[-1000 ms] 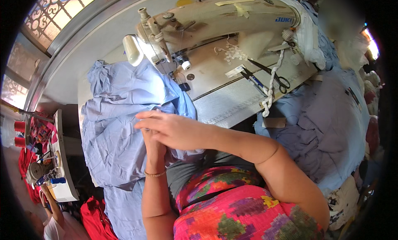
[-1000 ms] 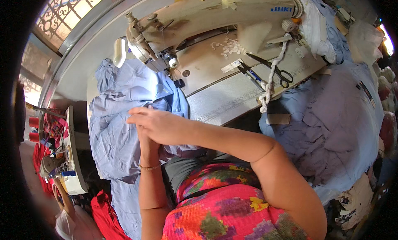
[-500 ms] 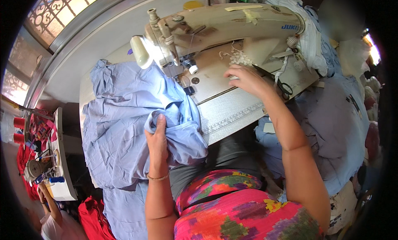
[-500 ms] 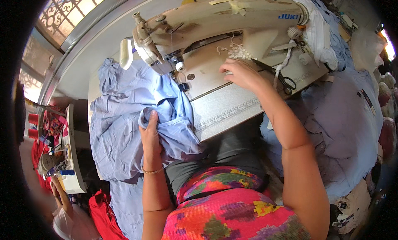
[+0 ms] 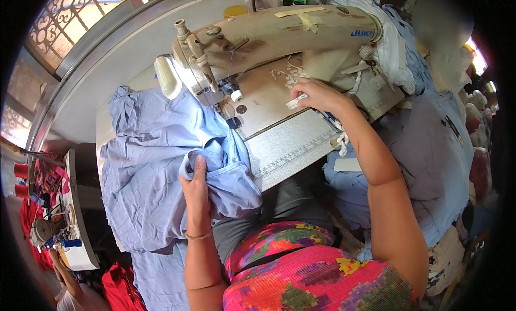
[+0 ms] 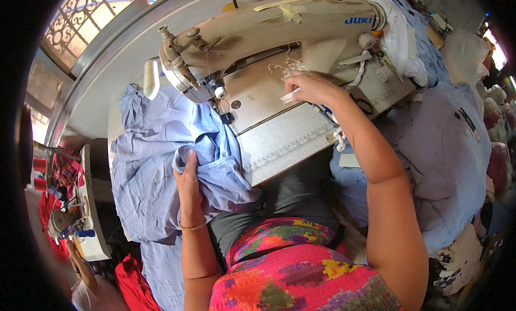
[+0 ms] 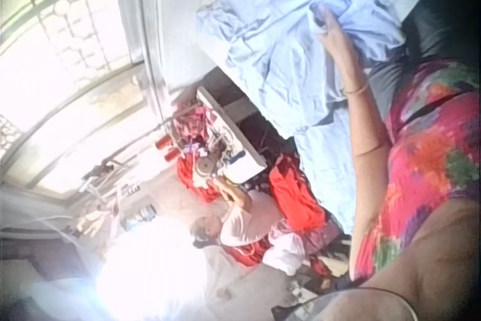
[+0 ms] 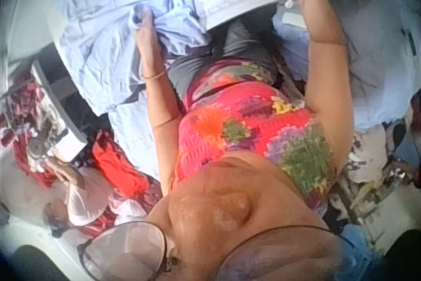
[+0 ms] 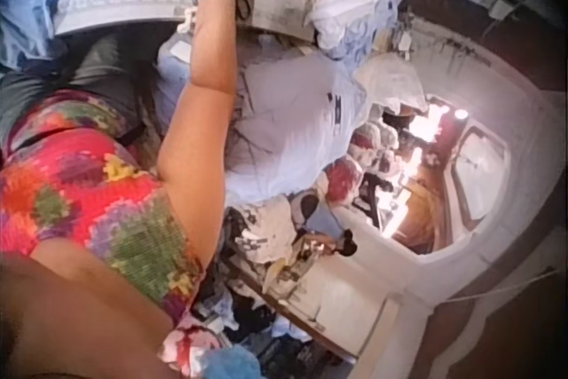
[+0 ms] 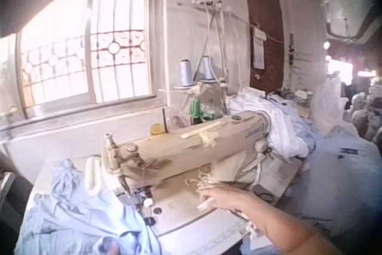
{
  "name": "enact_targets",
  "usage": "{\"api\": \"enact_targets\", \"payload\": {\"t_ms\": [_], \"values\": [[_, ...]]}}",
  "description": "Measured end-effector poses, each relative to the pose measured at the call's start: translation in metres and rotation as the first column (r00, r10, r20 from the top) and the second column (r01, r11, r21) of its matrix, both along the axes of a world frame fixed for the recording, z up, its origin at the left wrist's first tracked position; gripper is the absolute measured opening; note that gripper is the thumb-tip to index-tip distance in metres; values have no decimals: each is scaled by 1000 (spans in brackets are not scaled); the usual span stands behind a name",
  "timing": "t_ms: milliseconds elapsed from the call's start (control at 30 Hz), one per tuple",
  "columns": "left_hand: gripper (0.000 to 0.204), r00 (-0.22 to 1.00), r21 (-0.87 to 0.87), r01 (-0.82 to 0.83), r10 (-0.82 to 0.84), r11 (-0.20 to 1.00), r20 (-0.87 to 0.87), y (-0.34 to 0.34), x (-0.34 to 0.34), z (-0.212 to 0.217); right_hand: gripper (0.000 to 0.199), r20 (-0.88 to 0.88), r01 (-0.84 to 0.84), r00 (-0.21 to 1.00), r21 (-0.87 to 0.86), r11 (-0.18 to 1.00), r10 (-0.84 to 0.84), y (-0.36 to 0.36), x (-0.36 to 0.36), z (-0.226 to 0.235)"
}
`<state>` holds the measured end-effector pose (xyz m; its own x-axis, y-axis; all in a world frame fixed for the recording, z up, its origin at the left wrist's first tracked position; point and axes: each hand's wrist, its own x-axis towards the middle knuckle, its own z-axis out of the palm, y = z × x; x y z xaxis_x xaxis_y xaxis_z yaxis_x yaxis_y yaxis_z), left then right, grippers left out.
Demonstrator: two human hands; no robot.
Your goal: The person uses a sewing machine to stitch a blue garment, then uses snips to trim excess threads around a buttonhole on the cuff.
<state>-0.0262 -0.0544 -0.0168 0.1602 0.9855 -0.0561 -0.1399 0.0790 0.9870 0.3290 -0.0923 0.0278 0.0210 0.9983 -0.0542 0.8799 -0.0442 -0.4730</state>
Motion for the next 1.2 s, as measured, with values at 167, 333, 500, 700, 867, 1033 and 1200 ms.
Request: {"api": "enact_targets", "payload": {"t_ms": [167,333,500,700,867,1033,1200], "values": [[16,1000,-6,-5,5,1000,-11,-2,1,2,19,-76,-37,996,10,999,38,4,17,-14],[18,1000,30,-1,1,1000,-14,1,1,-3,16,125,-119,987,166,979,99,1,5,-5],[23,999,-15,-23,23,1000,-31,-2,1,-1,7,195,-235,969,513,825,155,-9,-19,4],[26,999,30,-2,4,1000,-50,1,-3,-9,9,-210,77,972,712,698,108,-23,-60,91],[25,998,21,46,-45,999,-43,1,-3,-6,9,-658,354,741,550,756,132,-4,-57,130],[24,998,67,53,-50,996,-46,0,0,-4,13,-813,353,536,462,813,228,9,-55,119],[25,995,90,78,-72,993,-73,0,0,-4,18,-861,305,406,443,843,306,13,-46,114]]}}
